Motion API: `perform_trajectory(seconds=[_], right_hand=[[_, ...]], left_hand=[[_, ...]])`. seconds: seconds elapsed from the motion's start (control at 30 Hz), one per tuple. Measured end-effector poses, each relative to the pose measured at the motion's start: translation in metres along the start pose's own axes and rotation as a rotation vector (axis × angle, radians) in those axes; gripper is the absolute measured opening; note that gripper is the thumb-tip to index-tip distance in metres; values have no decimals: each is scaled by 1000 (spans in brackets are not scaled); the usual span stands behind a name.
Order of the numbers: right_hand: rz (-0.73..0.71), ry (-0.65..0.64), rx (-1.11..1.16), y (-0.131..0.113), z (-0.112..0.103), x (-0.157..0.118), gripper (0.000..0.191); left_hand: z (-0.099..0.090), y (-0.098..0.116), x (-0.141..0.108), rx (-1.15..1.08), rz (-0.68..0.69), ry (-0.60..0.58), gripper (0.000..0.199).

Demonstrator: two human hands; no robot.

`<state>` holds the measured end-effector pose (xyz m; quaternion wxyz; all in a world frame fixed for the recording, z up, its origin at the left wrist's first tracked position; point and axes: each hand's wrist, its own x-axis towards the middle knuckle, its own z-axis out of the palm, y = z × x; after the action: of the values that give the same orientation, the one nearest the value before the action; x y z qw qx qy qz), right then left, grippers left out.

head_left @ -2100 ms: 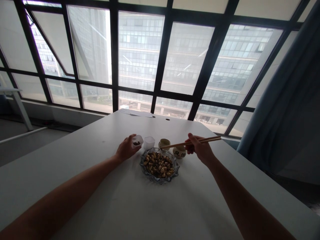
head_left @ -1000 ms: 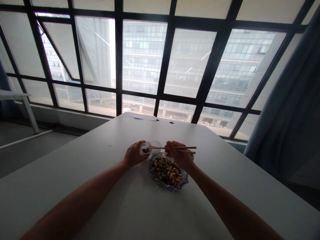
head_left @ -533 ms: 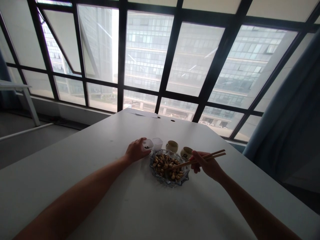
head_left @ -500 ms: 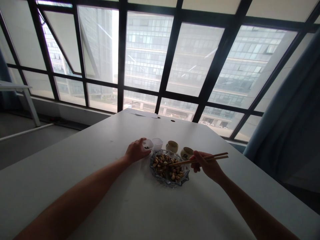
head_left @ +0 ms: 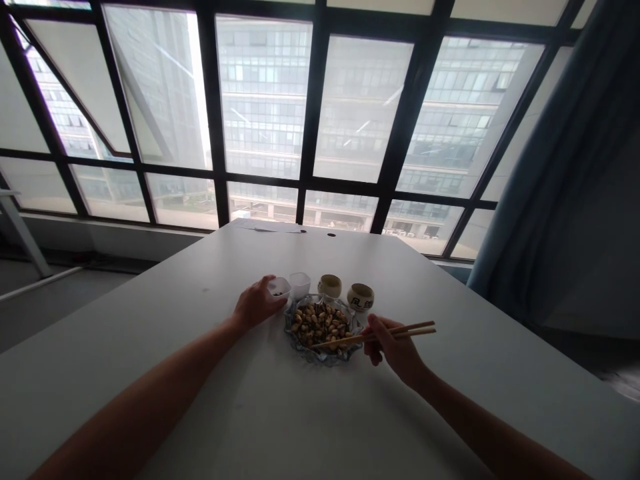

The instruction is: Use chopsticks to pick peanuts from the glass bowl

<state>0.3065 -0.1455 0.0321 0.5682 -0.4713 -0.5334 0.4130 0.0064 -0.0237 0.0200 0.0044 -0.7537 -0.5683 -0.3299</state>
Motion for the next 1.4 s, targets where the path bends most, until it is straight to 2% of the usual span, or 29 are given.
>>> perform_trajectory(seconds=[0.1,0.27,0.33,0.47,0.57,0.8,1.1,1.2,1.3,1.4], right_hand=[[-60,93,-4,2,1,0,59],[-141,241,55,-2,-10,6,57],[-124,217,75,-3,-13,7,57],[-8,34,70,-5,-12,5,61],[-10,-16,-13,-9,-9,3,61],[-166,69,-173,-18,-15,5,58],[-269,246,-76,-22,-18,5,63],[-294,205,-146,-24,-17,2,58],[-332,87,-260,-24,-14,-3,53],[-433,-31,-405,-23,-10,-9,48]], left_hand=[[0,1,0,-3,-3,-8,63],[1,-1,1,7,7,0,64],[2,-1,1,11,5,-1,65],[1,1,1,23,-8,-11,65],[0,2,1,22,-8,-15,65],[-1,2,0,17,-2,-24,65],[-2,3,0,14,-7,-34,64],[-1,2,0,8,-5,-34,64],[0,2,0,7,3,-28,64],[-1,2,0,8,3,-27,64]])
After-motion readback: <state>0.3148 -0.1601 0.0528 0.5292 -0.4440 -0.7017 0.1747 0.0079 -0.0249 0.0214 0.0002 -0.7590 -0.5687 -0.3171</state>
